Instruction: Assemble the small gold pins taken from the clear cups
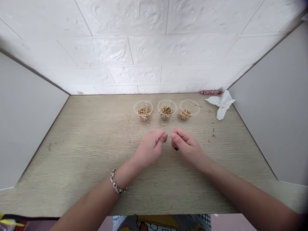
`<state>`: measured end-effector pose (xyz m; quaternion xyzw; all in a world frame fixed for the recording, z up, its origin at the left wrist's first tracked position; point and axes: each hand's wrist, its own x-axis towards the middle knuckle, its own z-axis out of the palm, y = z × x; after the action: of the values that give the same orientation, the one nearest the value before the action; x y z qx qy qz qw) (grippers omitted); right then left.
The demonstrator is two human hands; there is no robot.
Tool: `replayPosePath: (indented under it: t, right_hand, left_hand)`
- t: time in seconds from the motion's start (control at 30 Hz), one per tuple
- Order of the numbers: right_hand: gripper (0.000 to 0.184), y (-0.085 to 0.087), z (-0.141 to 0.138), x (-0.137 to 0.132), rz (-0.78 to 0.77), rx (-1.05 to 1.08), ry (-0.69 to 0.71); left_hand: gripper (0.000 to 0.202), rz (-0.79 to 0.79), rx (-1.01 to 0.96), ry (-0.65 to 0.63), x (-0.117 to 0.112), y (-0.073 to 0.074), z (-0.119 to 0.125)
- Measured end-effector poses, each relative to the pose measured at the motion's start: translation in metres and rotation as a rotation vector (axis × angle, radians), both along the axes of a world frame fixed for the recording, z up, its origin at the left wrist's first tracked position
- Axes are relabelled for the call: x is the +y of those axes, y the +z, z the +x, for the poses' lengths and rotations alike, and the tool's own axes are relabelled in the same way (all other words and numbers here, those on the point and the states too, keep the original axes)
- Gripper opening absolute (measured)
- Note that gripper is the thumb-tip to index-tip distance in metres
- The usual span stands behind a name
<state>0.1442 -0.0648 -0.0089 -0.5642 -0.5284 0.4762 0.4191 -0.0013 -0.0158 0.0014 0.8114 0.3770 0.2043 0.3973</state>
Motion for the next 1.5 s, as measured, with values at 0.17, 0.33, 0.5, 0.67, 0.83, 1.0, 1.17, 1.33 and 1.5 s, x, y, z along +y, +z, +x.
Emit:
replayPosePath:
  t: [0.17, 0.33, 0.5, 0.67, 0.83, 1.0, 1.17, 1.33, 1.5]
  right_hand:
    - [0.029, -0.002, 0.0, 0.0, 0.013, 0.003, 0.005]
    - [0.029, -0.004, 0.0, 0.0, 0.017, 0.048, 0.026]
    - [0.029, -0.002, 0.001, 0.001, 0.115, -0.057, 0.035]
    - [0.026, 0.001, 0.003, 0.001, 0.263, -0.242, 0.048]
    - [0.021, 0.002, 0.01, 0.0, 0.504, -0.441, 0.113]
    - [0.018, 0.002, 0.017, -0.001, 0.711, -0.579, 0.18]
    - [0.018, 0.0, 0.02, -0.002, 0.816, -0.734, 0.197]
    - [0.017, -0.001, 0.019, -0.004, 0.808, -0.739, 0.193]
    - [0.018, 0.005, 0.013, -0.006, 0.659, -0.569, 0.16]
  left_hand:
    - [0.031, -0.024, -0.02, 0.011, -0.001, 0.001, 0.0]
    - [0.031, -0.051, -0.054, 0.038, -0.003, 0.001, 0.002]
    - [0.032, -0.086, -0.064, 0.063, -0.005, 0.001, 0.003]
    - [0.033, -0.128, -0.093, 0.045, -0.005, 0.002, 0.002]
    - [0.034, -0.179, -0.098, -0.015, -0.003, 0.008, 0.0]
    - [0.034, -0.213, -0.101, -0.095, -0.001, 0.014, -0.004]
    - [0.032, -0.208, -0.083, -0.141, 0.0, 0.018, -0.006]
    - [0.032, -0.161, -0.076, -0.146, 0.0, 0.019, -0.006]
    - [0.033, -0.063, -0.075, -0.148, 0.0, 0.018, -0.006]
